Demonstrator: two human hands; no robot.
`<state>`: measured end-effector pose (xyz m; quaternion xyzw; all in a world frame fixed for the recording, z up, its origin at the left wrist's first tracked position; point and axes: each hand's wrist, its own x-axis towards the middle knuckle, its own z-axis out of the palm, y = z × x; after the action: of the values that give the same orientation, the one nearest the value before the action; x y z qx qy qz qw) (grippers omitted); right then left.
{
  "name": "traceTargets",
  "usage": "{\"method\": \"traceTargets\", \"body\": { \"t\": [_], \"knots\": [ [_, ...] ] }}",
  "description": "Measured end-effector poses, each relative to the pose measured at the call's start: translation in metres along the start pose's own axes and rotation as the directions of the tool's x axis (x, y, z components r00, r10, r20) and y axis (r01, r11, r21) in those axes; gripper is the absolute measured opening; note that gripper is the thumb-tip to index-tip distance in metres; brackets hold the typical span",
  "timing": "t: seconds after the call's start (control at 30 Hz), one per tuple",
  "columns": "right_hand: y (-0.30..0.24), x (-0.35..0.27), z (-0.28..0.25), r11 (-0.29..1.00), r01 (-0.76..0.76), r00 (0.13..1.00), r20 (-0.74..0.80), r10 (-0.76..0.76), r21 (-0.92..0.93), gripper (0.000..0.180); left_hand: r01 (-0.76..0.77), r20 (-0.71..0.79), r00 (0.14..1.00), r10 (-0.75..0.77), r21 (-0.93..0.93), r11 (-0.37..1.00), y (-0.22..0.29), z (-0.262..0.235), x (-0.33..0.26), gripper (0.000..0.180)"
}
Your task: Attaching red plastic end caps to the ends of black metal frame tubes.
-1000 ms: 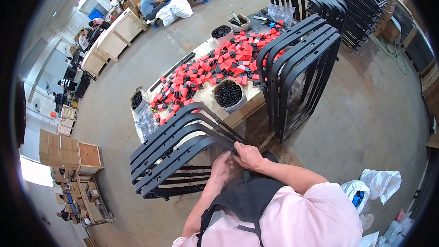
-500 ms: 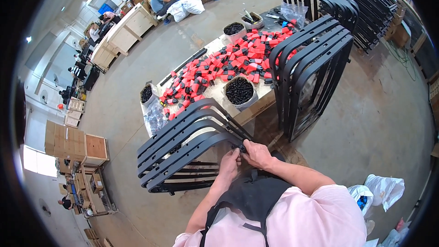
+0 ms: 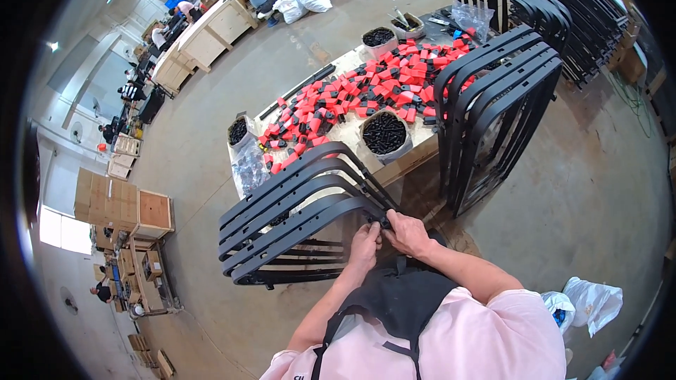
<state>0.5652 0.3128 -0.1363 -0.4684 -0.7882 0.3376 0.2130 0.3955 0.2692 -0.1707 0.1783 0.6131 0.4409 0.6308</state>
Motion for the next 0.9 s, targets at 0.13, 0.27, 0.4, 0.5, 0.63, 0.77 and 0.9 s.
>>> {"method": "traceTargets", "body": {
  "t": [0.13,0.27,0.4,0.5,0.63,0.77,0.9],
  "knots": [
    [0.002,0.0,-0.001,1.0,0.0,1.0,-0.01,0.0,-0.01,0.032,-0.036,-0.018,0.999,0.036,0.006,0.999,-0.005,0.005,0.001,0.018],
    [0.002,-0.001,0.0,1.0,-0.014,1.0,-0.012,0.014,-0.025,0.032,-0.062,-0.03,0.998,0.062,0.008,0.998,-0.007,0.006,0.0,0.018],
    [-0.002,-0.004,-0.008,1.0,-0.016,1.0,0.003,0.016,-0.025,0.034,-0.097,-0.008,0.995,0.098,0.101,0.99,-0.01,0.005,-0.007,0.024],
    [-0.005,0.001,-0.025,0.997,-0.072,0.992,0.102,0.073,-0.019,0.033,-0.09,-0.042,0.994,0.096,0.137,0.986,-0.01,0.002,-0.022,0.029],
    [-0.008,0.059,-0.075,0.994,-0.074,0.996,0.051,0.07,0.076,0.022,-0.011,-0.093,0.995,0.03,0.2,0.98,-0.026,-0.043,-0.046,0.034],
    [0.004,0.181,-0.105,0.998,0.043,0.992,-0.116,-0.047,-0.039,0.026,0.099,-0.288,0.956,-0.059,0.126,0.987,-0.071,-0.094,-0.085,0.035],
    [0.041,0.326,-0.084,0.959,0.154,0.988,0.039,-0.149,-0.238,0.036,0.199,-0.445,0.87,-0.212,-0.078,0.977,-0.111,-0.105,-0.141,0.034]
  ]
}}
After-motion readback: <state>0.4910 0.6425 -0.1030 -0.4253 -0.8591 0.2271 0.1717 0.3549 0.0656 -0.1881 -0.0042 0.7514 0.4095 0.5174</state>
